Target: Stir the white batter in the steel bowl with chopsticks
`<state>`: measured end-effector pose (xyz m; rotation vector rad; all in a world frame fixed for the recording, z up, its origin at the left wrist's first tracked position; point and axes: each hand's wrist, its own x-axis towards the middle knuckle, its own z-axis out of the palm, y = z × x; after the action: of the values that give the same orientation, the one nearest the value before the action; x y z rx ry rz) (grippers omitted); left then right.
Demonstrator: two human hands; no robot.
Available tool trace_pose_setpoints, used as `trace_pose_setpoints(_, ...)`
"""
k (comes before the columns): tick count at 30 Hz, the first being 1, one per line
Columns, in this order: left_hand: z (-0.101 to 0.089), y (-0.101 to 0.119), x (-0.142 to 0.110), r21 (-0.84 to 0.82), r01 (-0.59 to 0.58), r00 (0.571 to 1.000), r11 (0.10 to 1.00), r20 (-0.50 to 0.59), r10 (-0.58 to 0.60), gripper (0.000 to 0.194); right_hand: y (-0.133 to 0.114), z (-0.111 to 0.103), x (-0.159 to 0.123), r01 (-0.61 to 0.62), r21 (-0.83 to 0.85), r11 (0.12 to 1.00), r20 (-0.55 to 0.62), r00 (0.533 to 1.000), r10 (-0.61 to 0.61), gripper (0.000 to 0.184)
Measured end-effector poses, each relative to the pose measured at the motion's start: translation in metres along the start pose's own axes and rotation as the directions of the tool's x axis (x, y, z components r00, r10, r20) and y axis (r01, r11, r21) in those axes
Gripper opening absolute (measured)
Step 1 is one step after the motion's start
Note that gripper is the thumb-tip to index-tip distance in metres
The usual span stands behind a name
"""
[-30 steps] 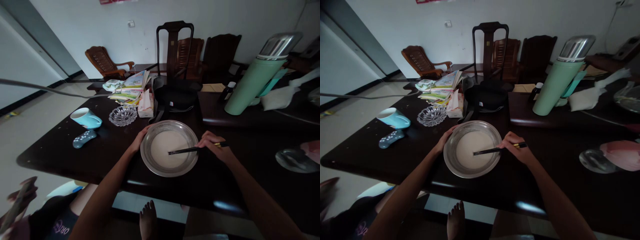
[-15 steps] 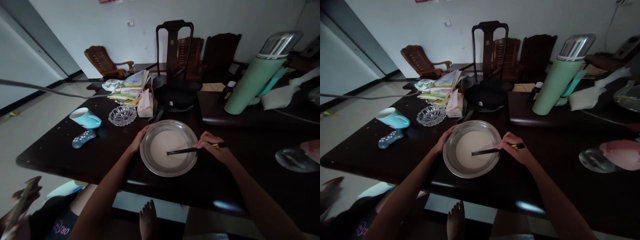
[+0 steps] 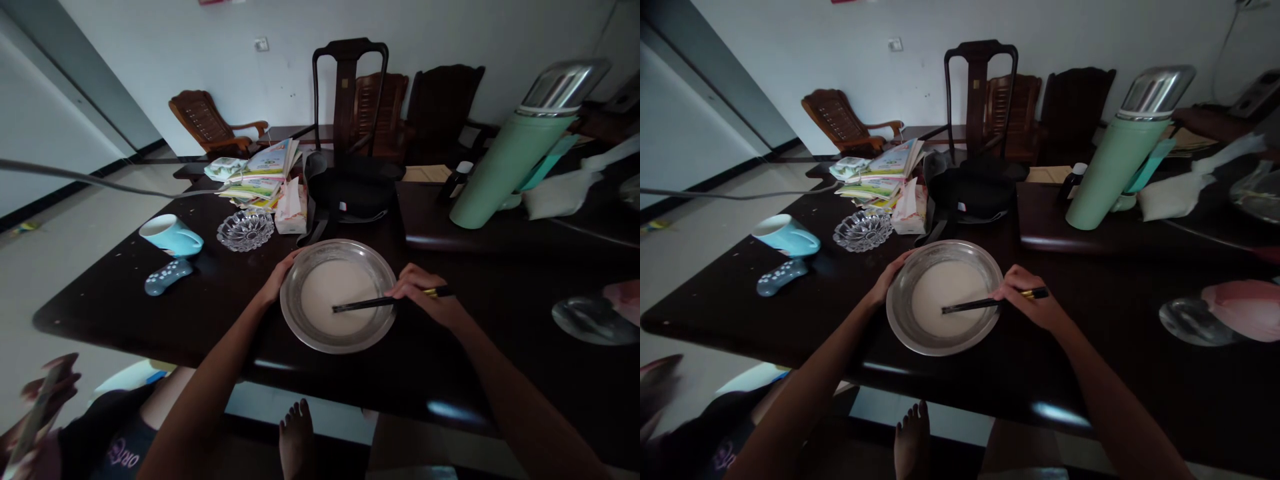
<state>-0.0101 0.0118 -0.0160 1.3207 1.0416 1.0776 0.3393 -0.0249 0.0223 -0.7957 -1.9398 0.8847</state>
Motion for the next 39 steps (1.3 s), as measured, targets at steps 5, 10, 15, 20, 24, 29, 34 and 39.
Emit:
trace_pose_setpoints(5,0.000,-0.002,0.000,-0.004,0.000,1.000,1.000,-0.008,0.000,0.057,0.005,0.004,0.002,0.033,-0.102,0.994,-0.050,0.998,-0.038,0.013)
trace_pose_setpoints(10,0.001,0.000,-0.001,-0.012,-0.006,1.000,1.000,0.005,0.006,0.056,0.006,-0.019,-0.003,-0.065,0.031,0.997,-0.244,0.967,0.070,0.034)
trace_pose_setpoints(15,-0.001,-0.002,0.000,0.009,-0.018,1.000,1.000,0.000,0.018,0.056,0.001,-0.003,-0.001,-0.016,0.005,1.000,-0.015,1.000,0.016,0.025)
trace_pose_setpoints(20,0.000,-0.002,0.000,0.006,-0.004,1.000,1.000,-0.006,0.004,0.059,0.003,0.005,0.003,0.029,-0.078,0.997,-0.014,0.999,-0.030,0.013)
trace_pose_setpoints(24,-0.001,-0.003,0.000,-0.009,0.004,1.000,1.000,-0.010,-0.004,0.058,0.004,-0.015,-0.002,-0.084,-0.018,0.996,-0.186,0.979,0.079,0.028)
trace_pose_setpoints(29,-0.003,-0.005,0.001,0.010,-0.006,1.000,1.000,-0.005,0.006,0.058,0.000,-0.011,-0.003,-0.051,0.032,0.998,-0.080,0.995,0.053,0.033)
trace_pose_setpoints(34,-0.002,-0.004,0.000,0.019,-0.012,1.000,1.000,-0.001,0.012,0.057,0.002,0.008,0.002,0.038,-0.069,0.997,0.029,0.999,-0.036,0.014)
trace_pose_setpoints(39,-0.001,-0.002,0.000,0.011,-0.004,1.000,1.000,-0.005,0.004,0.058,0.003,-0.013,0.000,-0.070,-0.033,0.997,-0.195,0.979,0.062,0.029)
